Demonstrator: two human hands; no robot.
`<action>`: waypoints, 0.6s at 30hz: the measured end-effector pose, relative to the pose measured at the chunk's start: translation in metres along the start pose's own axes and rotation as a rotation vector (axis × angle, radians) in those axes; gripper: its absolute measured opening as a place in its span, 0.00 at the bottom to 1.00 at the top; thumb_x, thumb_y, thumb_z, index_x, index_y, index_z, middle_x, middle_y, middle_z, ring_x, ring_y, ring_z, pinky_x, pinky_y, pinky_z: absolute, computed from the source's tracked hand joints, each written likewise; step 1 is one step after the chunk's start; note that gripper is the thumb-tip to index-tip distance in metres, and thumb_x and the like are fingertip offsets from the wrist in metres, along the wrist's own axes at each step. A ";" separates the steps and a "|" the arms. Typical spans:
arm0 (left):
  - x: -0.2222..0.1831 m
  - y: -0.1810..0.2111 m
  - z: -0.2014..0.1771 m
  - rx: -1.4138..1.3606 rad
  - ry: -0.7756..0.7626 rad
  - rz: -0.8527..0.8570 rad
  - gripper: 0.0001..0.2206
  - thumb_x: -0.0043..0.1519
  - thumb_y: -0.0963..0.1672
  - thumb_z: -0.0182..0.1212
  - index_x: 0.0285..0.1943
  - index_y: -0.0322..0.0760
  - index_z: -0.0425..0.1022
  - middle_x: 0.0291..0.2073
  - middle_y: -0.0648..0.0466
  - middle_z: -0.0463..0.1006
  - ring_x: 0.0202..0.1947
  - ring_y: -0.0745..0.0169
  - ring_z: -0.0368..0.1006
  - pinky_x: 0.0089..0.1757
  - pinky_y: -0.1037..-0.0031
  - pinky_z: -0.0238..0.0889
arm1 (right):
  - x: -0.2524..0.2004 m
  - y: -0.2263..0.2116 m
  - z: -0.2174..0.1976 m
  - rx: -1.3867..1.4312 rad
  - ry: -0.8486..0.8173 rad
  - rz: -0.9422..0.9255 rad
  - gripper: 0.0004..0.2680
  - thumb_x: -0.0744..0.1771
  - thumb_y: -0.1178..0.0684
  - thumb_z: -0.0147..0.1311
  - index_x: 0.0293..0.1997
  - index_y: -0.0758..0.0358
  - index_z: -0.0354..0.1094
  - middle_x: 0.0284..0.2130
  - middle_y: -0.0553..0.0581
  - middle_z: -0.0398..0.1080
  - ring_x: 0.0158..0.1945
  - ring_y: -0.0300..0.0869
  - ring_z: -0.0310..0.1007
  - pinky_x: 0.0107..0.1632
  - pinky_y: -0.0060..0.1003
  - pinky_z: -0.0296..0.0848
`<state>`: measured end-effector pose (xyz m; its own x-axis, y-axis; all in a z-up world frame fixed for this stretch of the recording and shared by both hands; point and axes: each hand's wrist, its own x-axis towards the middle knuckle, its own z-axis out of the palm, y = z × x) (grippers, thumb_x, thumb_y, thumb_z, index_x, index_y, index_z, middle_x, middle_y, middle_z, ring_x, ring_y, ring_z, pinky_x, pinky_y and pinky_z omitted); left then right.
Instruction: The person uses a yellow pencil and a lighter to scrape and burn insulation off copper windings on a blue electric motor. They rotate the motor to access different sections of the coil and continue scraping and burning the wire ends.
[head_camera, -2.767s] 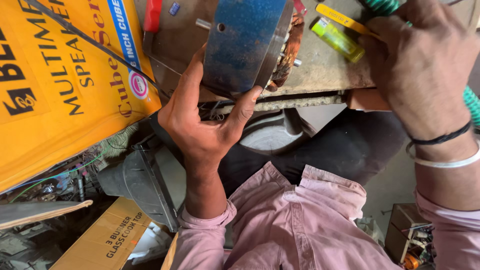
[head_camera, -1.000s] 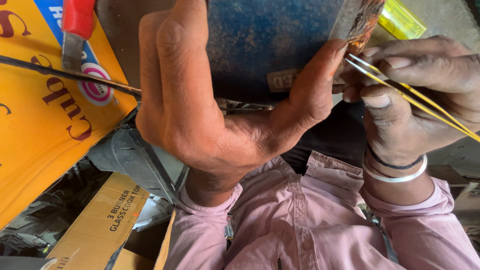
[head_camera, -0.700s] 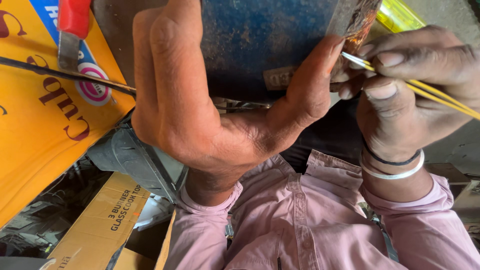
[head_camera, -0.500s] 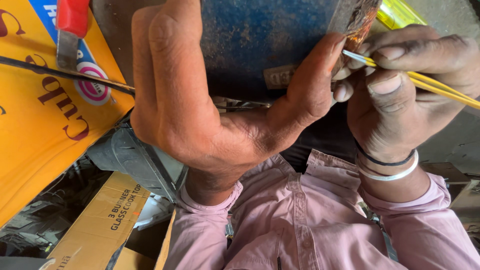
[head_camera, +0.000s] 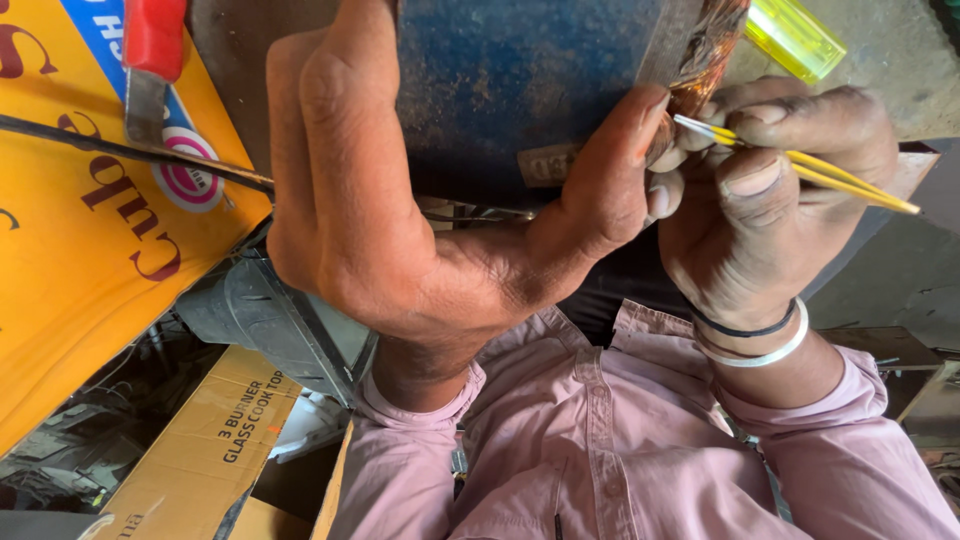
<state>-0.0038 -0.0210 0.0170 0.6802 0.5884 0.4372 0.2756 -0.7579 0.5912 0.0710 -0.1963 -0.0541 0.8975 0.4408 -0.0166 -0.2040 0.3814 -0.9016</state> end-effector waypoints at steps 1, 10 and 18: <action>-0.001 0.000 0.000 0.004 -0.001 -0.003 0.32 0.61 0.52 0.74 0.67 0.30 0.66 0.49 0.49 0.75 0.45 0.53 0.74 0.43 0.69 0.68 | 0.000 -0.001 -0.001 -0.033 -0.010 -0.026 0.12 0.70 0.49 0.65 0.48 0.65 0.64 0.39 0.63 0.72 0.32 0.48 0.76 0.32 0.37 0.72; -0.003 -0.006 0.005 -0.017 0.034 0.023 0.31 0.62 0.53 0.72 0.66 0.28 0.67 0.48 0.50 0.75 0.41 0.56 0.74 0.40 0.70 0.68 | 0.001 -0.014 0.001 -0.249 -0.046 -0.163 0.13 0.72 0.48 0.66 0.52 0.66 0.67 0.39 0.65 0.74 0.31 0.45 0.77 0.34 0.33 0.76; -0.006 -0.008 0.006 -0.032 0.050 0.035 0.33 0.62 0.55 0.73 0.65 0.28 0.69 0.51 0.50 0.77 0.46 0.57 0.78 0.41 0.72 0.72 | -0.002 -0.014 -0.004 -0.427 -0.065 -0.211 0.13 0.71 0.51 0.69 0.51 0.69 0.70 0.40 0.66 0.76 0.36 0.43 0.78 0.38 0.31 0.78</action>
<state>-0.0061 -0.0203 0.0056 0.6540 0.5756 0.4908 0.2298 -0.7693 0.5961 0.0735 -0.2057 -0.0429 0.8729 0.4447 0.2006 0.1710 0.1062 -0.9795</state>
